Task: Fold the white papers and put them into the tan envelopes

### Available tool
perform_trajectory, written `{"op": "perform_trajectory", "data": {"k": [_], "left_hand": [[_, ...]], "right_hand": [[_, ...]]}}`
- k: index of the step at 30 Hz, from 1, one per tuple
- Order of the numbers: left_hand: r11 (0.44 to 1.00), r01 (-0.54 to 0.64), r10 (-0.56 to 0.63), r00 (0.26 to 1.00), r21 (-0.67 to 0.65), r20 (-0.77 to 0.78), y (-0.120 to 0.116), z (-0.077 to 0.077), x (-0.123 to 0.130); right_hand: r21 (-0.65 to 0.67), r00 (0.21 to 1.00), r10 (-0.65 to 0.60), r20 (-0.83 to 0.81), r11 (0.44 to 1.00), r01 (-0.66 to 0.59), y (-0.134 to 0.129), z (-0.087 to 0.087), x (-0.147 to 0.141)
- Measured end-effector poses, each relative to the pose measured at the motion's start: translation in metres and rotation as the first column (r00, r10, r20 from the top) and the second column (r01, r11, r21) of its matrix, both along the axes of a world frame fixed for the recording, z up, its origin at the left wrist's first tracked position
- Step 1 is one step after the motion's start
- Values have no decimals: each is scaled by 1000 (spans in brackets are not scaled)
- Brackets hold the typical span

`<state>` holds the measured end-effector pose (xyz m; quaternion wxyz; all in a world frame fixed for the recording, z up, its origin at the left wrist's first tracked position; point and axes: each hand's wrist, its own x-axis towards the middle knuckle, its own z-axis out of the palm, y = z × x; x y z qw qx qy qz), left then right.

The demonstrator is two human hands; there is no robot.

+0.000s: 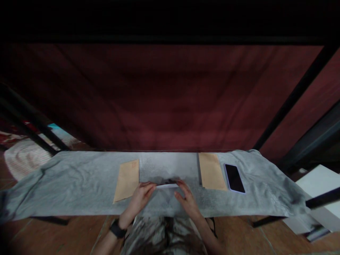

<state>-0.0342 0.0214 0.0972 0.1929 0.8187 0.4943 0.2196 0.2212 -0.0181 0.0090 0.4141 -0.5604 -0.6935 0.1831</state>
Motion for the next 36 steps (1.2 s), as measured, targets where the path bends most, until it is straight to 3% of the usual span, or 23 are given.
{"op": "perform_trajectory", "data": {"k": [4,6,8,10,12,15,19,23,28,36], "left_hand": [[985,-4,34,985,-171,170,18,2,-1],[990,-108,123,978,-94,171,24,-2,3],[972,-223,213,970,77,119,24,-11,10],[933,-263,261,965,244,40,17,-25,22],[926,-204,229,972,317,-45,5,-45,36],[951,-66,132,970,302,-204,-14,-76,57],[966,-76,156,934,248,-321,-25,-99,71],[969,-74,153,929,235,-338,-25,-99,71],[976,-46,116,935,212,-335,-21,-99,65],[955,-167,246,909,247,-336,-15,-100,39]], "right_hand": [[-137,991,-116,-66,985,106,8,11,-4],[-176,985,-173,-24,970,166,12,11,-9],[-178,976,-216,11,960,215,15,7,-14],[-177,966,-256,47,949,260,17,1,-20],[-178,956,-283,82,939,294,17,-5,-24],[-180,942,-306,136,927,328,15,-11,-27],[-166,920,-324,219,917,362,11,-13,-23],[-55,887,-299,352,939,339,9,-12,-23],[69,839,-125,529,992,105,9,-16,-37],[83,794,-171,583,985,151,3,-21,-29]]}}
